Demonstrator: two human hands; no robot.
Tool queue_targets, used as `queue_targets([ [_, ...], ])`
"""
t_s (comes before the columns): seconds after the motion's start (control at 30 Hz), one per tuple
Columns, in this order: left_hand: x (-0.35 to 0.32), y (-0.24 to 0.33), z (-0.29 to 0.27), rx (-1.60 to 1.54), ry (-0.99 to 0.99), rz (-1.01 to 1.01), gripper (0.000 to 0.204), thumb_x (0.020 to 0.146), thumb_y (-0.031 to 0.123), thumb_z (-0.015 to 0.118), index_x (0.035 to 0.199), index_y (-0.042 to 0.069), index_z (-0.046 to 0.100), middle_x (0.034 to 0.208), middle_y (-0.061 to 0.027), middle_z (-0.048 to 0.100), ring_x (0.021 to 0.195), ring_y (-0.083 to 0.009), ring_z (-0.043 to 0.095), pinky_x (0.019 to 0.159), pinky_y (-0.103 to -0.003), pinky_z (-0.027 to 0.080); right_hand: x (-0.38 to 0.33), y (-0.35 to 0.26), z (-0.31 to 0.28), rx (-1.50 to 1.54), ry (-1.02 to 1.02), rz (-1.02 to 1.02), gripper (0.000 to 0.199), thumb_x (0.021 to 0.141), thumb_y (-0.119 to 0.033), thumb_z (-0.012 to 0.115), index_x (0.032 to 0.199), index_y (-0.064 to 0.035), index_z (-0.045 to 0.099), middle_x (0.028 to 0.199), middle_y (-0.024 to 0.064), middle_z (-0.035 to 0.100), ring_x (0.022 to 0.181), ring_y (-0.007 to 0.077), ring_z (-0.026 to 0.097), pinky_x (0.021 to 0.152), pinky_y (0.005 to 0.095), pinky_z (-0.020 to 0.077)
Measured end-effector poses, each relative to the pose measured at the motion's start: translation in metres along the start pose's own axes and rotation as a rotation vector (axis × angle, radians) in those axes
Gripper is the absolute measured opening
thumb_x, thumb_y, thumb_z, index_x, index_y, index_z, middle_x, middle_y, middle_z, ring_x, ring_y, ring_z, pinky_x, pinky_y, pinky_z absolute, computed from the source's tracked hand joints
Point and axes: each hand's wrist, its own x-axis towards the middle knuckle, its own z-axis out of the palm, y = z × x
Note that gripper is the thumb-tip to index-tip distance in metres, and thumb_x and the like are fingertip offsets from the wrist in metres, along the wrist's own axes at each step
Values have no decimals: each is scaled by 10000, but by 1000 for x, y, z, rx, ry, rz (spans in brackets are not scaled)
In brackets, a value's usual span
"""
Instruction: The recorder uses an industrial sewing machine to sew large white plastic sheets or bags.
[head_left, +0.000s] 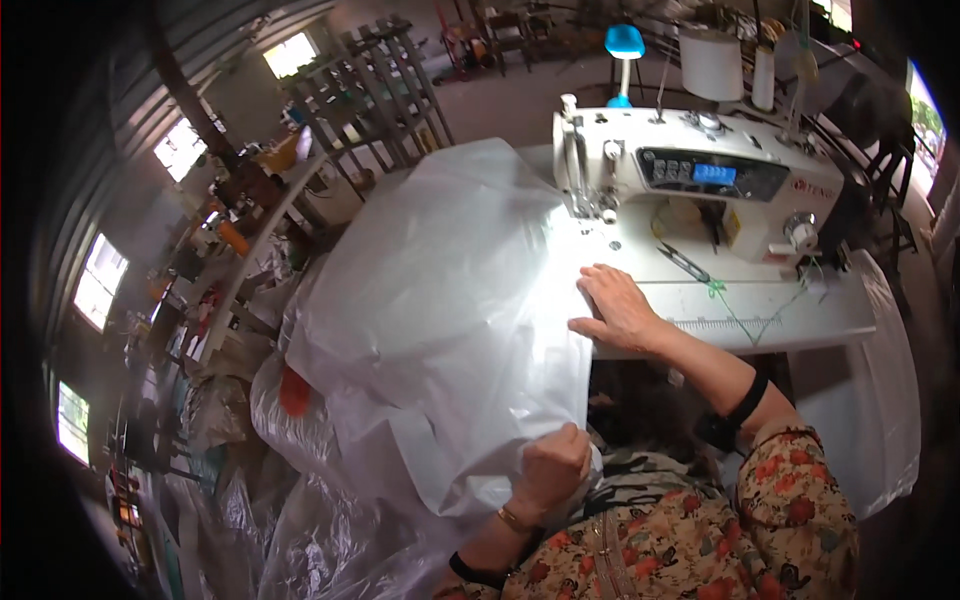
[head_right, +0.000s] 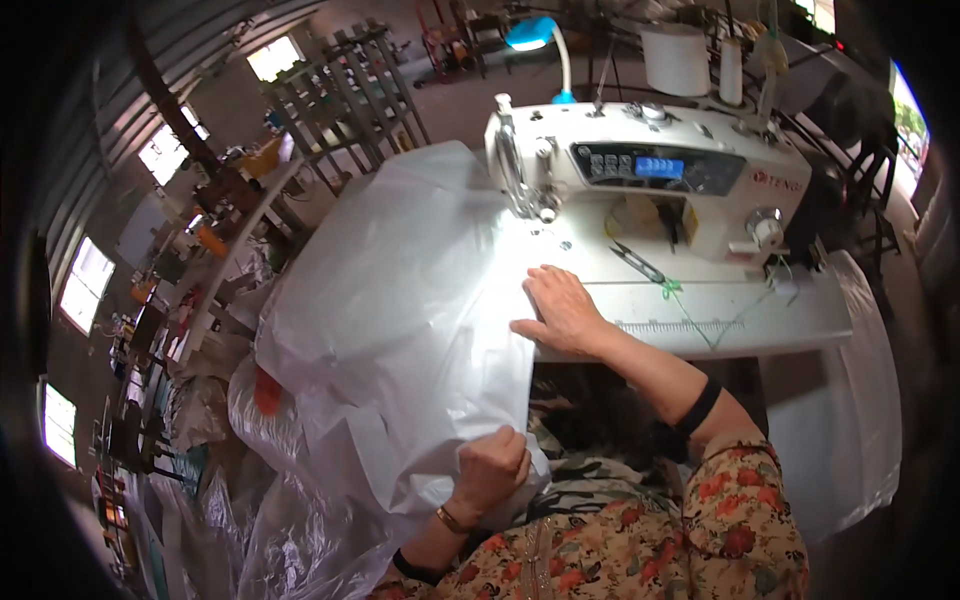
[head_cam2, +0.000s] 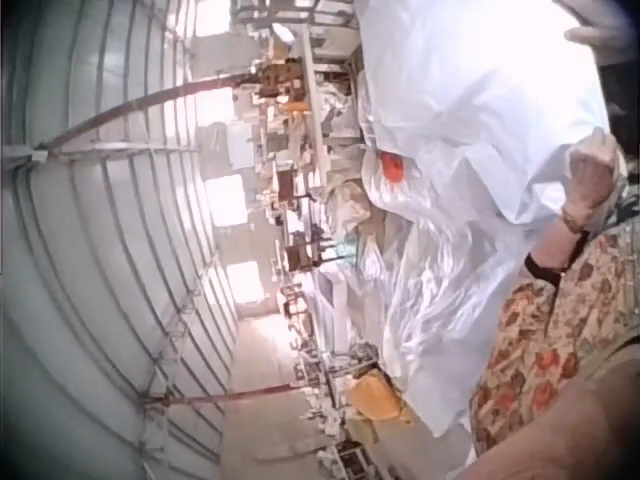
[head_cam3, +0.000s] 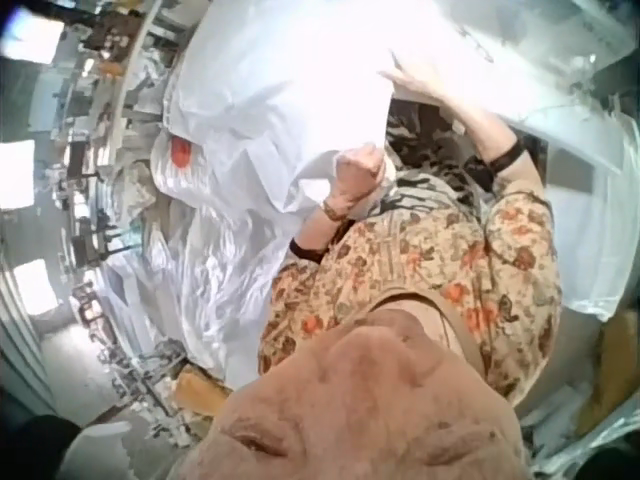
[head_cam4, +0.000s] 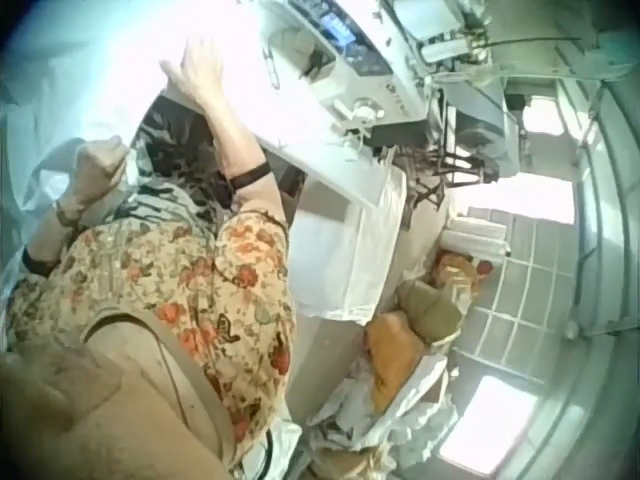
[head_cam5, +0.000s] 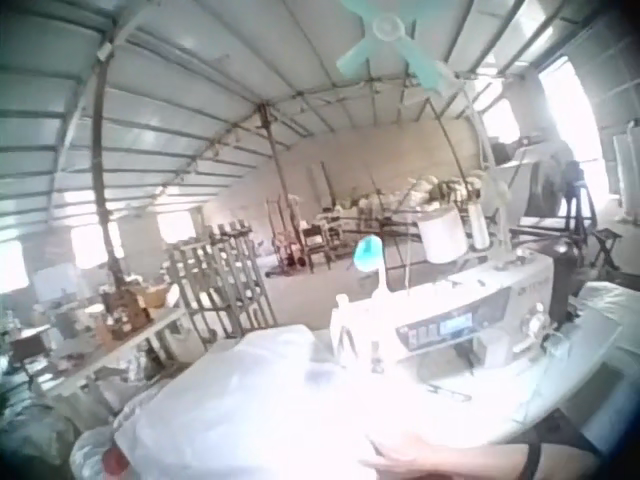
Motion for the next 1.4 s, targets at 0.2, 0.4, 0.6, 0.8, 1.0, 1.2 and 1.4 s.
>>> queue_targets([
  [0.2, 13, -6, 1, -13, 15, -5, 195, 780, 109, 680, 686, 74, 513, 685, -87, 495, 590, -268, 589, 524, -376, 468, 4, -3, -8, -1, -36, 9, 668, 833, -484, 690, 1202, 51, 535, 1379, 262, 484, 1337, 414, 401, 1127, 476, 297],
  [0.4, 40, -15, 1, 12, 22, 19, 191, 781, 109, 675, 678, 71, 519, 685, -98, 509, 576, -287, 587, 515, -396, 468, 8, -2, -11, 12, -30, 36, 658, 848, -487, 670, 1192, 58, 540, 1375, 266, 487, 1337, 404, 401, 1135, 472, 282],
  [0.6, 80, -27, 1, 42, 15, 47, 176, 782, 110, 664, 675, 60, 534, 693, -111, 534, 561, -317, 593, 511, -417, 473, 11, 6, -8, 74, -15, 14, 624, 860, -475, 656, 1173, 56, 554, 1366, 260, 497, 1322, 392, 416, 1122, 468, 287],
  [0.8, 128, -39, 10, 113, -42, 36, 128, 778, 102, 653, 704, 36, 570, 736, -142, 591, 602, -336, 635, 565, -435, 515, 13, 11, -4, 140, 28, 7, 454, 901, -346, 619, 1152, 30, 579, 1316, 228, 554, 1273, 375, 470, 1092, 468, 314],
  [1.0, 175, -61, 22, 153, -54, -10, 121, 779, 122, 657, 727, 14, 641, 763, -183, 648, 650, -373, 653, 626, -460, 530, 12, 19, 5, 155, 147, -21, 296, 917, -133, 530, 1165, 19, 585, 1268, 213, 595, 1221, 359, 521, 1058, 461, 358],
  [1.2, 217, -77, 34, 166, -36, -48, 183, 812, 146, 632, 717, -11, 633, 734, -207, 648, 705, -384, 659, 654, -468, 518, 20, 21, 5, 291, 166, 93, 352, 885, -38, 503, 1227, 22, 561, 1199, 208, 620, 1140, 360, 559, 1027, 437, 395],
  [1.4, 207, -70, 16, -264, -24, -235, 275, 882, 150, 632, 1098, -14, 681, 970, -227, 691, 826, -354, 666, 775, -408, 521, 20, 20, 1, 277, 169, 148, 439, 900, -36, 472, 1330, 47, 497, 1216, 242, 604, 1160, 368, 555, 1030, 455, 403],
])
